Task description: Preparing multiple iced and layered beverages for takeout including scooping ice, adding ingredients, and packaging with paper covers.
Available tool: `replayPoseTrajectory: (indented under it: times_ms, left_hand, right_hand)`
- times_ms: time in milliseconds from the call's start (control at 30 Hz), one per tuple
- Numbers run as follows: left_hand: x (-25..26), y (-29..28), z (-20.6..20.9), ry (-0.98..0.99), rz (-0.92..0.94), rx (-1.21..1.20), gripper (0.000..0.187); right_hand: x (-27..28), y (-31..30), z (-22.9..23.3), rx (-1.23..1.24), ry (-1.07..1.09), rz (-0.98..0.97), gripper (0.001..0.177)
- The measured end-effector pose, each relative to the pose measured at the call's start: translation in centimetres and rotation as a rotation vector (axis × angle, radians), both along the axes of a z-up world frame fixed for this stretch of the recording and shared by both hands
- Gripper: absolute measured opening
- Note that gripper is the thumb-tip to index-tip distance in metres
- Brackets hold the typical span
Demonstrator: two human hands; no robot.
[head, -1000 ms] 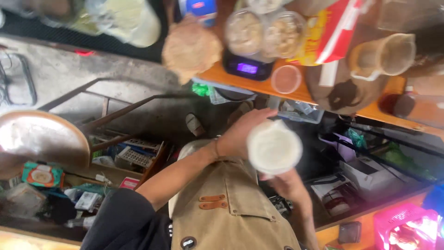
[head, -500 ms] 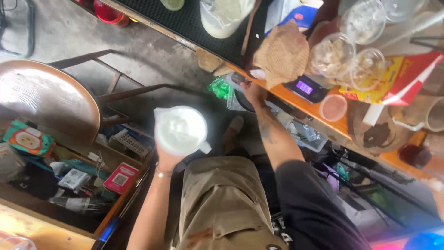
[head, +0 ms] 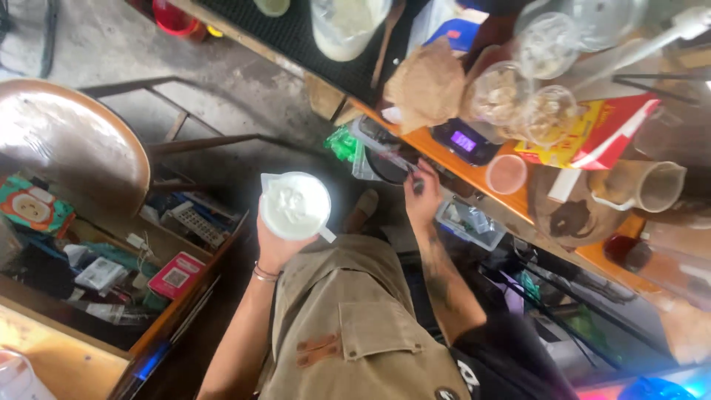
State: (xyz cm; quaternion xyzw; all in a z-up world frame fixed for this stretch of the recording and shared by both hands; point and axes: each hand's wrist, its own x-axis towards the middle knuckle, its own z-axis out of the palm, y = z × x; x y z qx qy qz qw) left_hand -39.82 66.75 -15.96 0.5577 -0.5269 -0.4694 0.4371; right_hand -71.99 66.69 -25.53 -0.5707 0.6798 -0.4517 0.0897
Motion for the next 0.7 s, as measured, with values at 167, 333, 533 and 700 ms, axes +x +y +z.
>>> replayPoseTrajectory:
  times_ms: [167,333,533,700]
  left_hand:
    - [-2.3,-2.4,1.8,0.018,-0.132,-0.056,0.094]
    - [-4.3,-3.4,1.4,0.009,-0.234,-0.104,0.095]
    - [-5.4,-4.4,2.4,0.025,-0.25,-0.16,0.094]
    - [-4.6,-4.1,3.1,0.085,-0.231,-0.136,0.091]
  right_hand:
    - [-1.9,1.8,1.2,-0.155,-0.487,-0.027,0.016]
    - [-2.5,1.2,2.5,-0.166,-0.489,-0.025,0.016]
    - [-1.4,0.9,8.0,-0.24,-0.052,0.149,0.012]
    - [0.1,4.0,11.9,-0.346,0.068,0.041,0.015]
